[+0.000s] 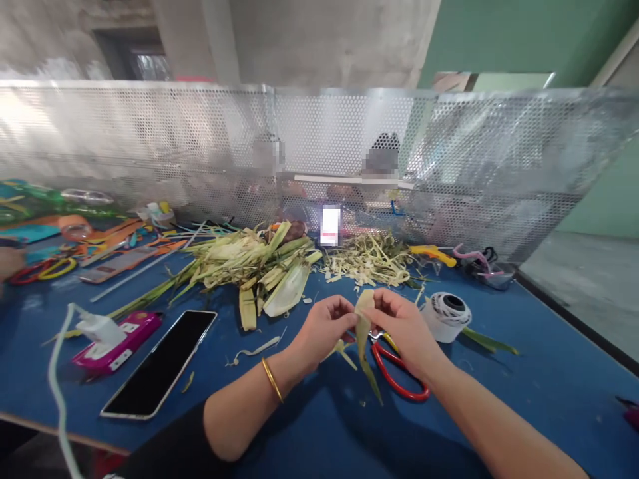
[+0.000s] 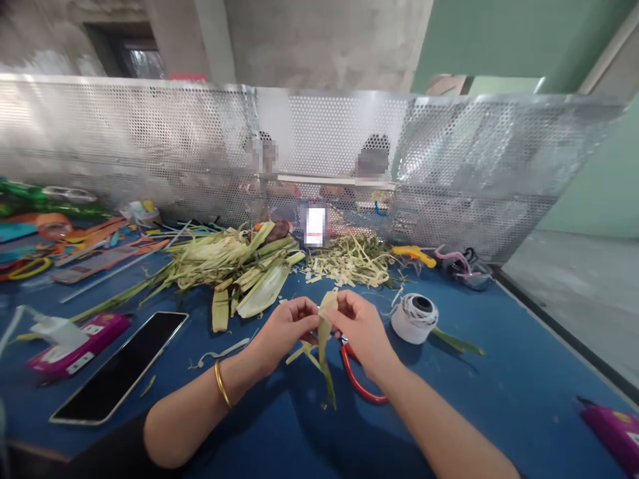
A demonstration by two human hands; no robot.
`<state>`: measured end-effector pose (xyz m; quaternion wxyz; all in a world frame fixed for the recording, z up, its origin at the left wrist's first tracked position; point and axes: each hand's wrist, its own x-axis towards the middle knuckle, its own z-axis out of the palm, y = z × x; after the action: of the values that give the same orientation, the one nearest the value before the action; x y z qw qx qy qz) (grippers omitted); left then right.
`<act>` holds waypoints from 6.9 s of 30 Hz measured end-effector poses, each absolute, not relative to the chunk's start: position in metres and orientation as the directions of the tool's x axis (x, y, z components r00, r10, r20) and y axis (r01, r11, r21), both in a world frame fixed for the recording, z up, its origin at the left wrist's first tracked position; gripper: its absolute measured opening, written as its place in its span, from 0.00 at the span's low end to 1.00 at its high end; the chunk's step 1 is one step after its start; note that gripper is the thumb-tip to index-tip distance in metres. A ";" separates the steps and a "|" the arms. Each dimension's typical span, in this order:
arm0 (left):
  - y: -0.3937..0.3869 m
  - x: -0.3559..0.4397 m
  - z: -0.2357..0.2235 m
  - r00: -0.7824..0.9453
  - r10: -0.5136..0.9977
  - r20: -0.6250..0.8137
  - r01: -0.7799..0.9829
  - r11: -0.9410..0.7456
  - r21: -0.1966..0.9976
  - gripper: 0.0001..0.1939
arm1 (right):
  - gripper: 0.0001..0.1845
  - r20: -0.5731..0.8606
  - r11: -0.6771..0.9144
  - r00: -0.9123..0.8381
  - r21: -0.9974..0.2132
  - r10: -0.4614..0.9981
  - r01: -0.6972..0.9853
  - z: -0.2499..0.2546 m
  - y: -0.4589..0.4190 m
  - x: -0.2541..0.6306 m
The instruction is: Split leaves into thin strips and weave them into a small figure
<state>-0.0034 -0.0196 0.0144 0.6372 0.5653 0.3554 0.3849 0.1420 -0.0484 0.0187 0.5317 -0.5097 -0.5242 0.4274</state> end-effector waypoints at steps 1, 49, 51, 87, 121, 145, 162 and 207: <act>-0.018 -0.004 0.012 0.449 0.893 -0.039 -0.090 0.089 0.992 0.07 | 0.11 0.093 0.090 0.057 -0.994 0.994 0.057 0.018 -0.049 0.142; 0.003 -0.015 0.003 0.189 0.955 0.228 0.307 -0.278 0.910 0.07 | 0.07 0.610 0.459 0.459 -0.791 0.646 0.405 0.023 -0.059 0.166; 0.000 -0.013 0.003 0.037 0.963 0.265 0.252 -0.266 0.931 0.09 | 0.09 0.758 0.490 0.344 -0.631 0.554 0.602 0.021 -0.065 0.167; -0.004 -0.009 0.013 0.058 0.954 -0.295 -0.328 0.298 0.897 0.07 | 0.31 -0.167 0.059 -0.067 -0.054 0.984 0.997 -0.003 -0.070 0.186; -0.016 0.003 0.005 0.122 0.930 -0.347 -0.657 0.338 0.674 0.09 | 0.33 -0.027 -0.045 0.071 -0.967 0.997 0.252 -0.016 -0.083 0.151; -0.013 -0.004 0.009 0.115 0.943 -0.313 -0.481 0.329 0.813 0.03 | 0.33 0.073 0.033 0.189 -0.978 0.979 0.208 -0.013 -0.077 0.158; -0.029 -0.004 0.008 0.892 0.124 -0.434 0.329 0.480 0.813 0.19 | 0.33 -0.092 -0.092 -0.014 -0.963 0.996 -0.253 0.003 -0.081 0.154; -0.003 -0.014 0.014 0.447 0.863 -0.235 0.018 0.253 0.967 0.07 | 0.20 0.042 0.087 -0.088 -0.796 0.995 0.598 -0.005 -0.077 0.184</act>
<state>-0.0142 -0.0035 0.0140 0.6703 0.5234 0.4211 0.3153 0.1843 -0.0772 -0.0050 0.3143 -0.5976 -0.6667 0.3156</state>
